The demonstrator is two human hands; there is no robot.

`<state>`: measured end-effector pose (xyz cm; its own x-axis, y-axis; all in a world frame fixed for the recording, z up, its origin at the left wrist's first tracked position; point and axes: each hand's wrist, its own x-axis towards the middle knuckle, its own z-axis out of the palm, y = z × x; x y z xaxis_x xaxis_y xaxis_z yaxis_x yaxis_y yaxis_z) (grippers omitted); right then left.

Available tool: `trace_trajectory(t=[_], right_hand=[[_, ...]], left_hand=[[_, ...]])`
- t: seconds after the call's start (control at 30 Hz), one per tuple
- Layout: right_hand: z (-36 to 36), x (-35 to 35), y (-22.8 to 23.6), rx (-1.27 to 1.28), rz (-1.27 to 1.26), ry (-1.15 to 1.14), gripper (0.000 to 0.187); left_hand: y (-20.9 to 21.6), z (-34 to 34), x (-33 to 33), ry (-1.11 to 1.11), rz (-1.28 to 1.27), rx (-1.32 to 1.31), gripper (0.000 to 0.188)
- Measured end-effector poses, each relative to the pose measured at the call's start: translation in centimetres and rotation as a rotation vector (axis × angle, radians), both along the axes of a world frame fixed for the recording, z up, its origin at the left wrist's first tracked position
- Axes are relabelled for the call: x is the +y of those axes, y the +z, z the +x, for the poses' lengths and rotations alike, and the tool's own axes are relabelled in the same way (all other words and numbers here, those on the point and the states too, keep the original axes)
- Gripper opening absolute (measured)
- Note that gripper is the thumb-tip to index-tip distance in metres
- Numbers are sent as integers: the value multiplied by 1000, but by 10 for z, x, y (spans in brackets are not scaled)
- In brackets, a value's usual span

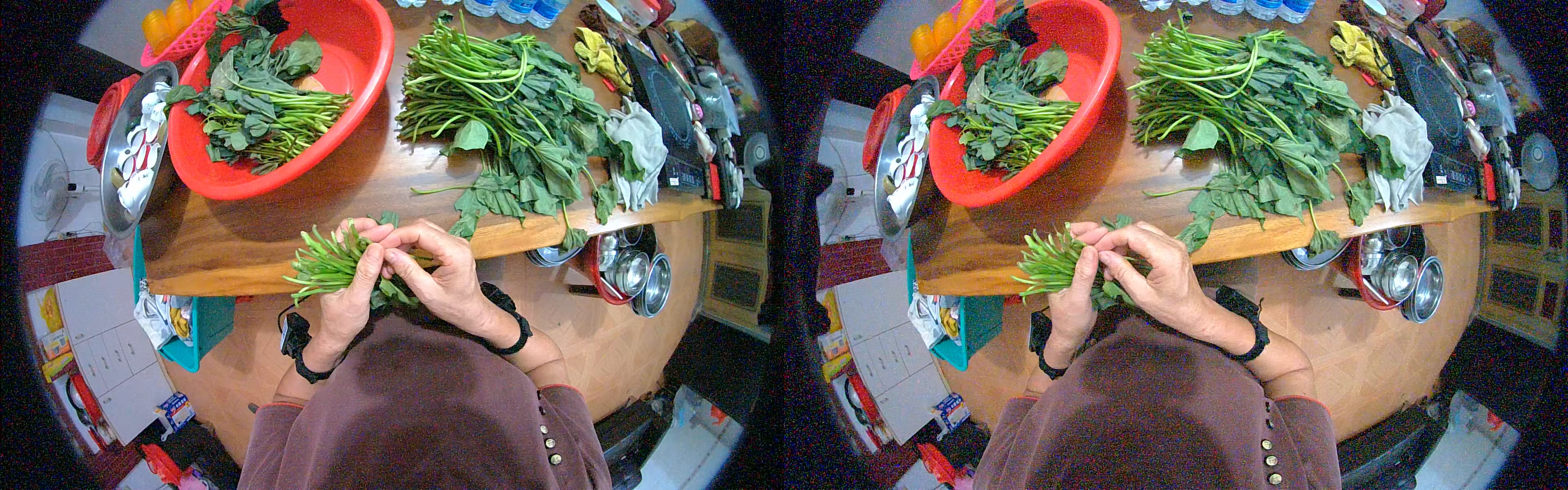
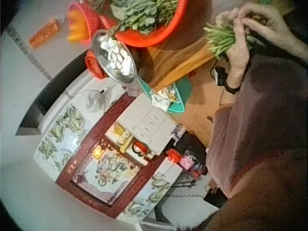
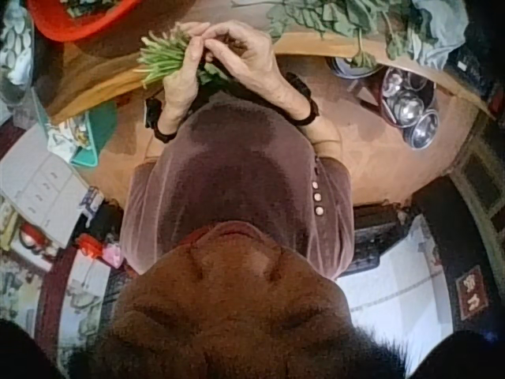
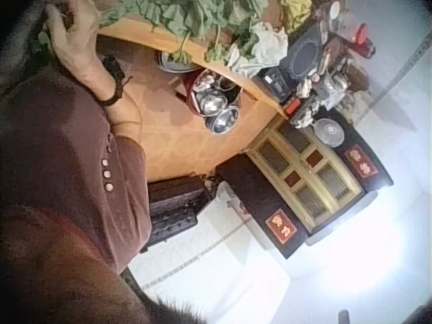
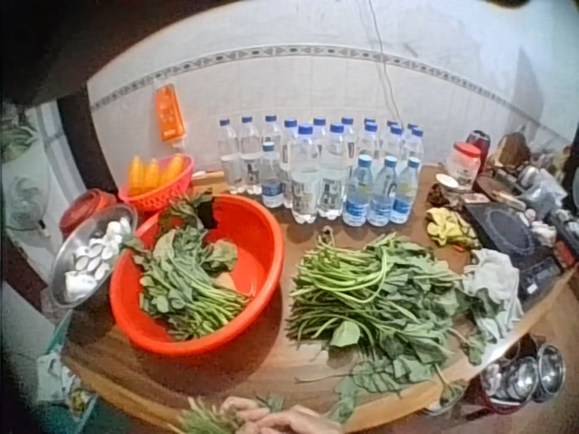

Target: The person repeatedly picks up leafy green vegetable stems, snaps off the lower ends, and places the trimmed stems into a red bowl. The person also removes leaves from some stems and sets them aside on the table.

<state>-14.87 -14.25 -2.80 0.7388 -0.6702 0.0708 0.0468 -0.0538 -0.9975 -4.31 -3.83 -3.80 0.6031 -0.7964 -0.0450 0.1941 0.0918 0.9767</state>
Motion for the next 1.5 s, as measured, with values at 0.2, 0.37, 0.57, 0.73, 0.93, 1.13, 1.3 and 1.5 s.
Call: trace_trajectory(t=[0.2,0.37,0.57,0.73,0.93,1.13,1.3,1.5], right_hand=[[-7,-18,-11,17,-217,-11,9],[-14,-46,-29,112,-295,-178,9],[-11,-61,-49,348,-898,-250,14],[-2,-59,-53,407,-1004,-256,14],[0,-44,-34,183,-880,-224,10],[-1,-1,-5,-62,-288,47,7],[-1,9,-2,-101,131,35,2],[3,10,-8,-125,-280,-63,6]], left_hand=[[-1,23,10,168,-81,134,30],[13,64,40,252,-416,245,25],[22,80,64,316,-425,154,28],[19,68,57,256,-325,123,25],[15,44,40,146,-155,47,16],[10,3,25,61,-14,196,19],[6,-9,18,-48,71,146,42],[-5,-18,11,51,-3,87,45]])
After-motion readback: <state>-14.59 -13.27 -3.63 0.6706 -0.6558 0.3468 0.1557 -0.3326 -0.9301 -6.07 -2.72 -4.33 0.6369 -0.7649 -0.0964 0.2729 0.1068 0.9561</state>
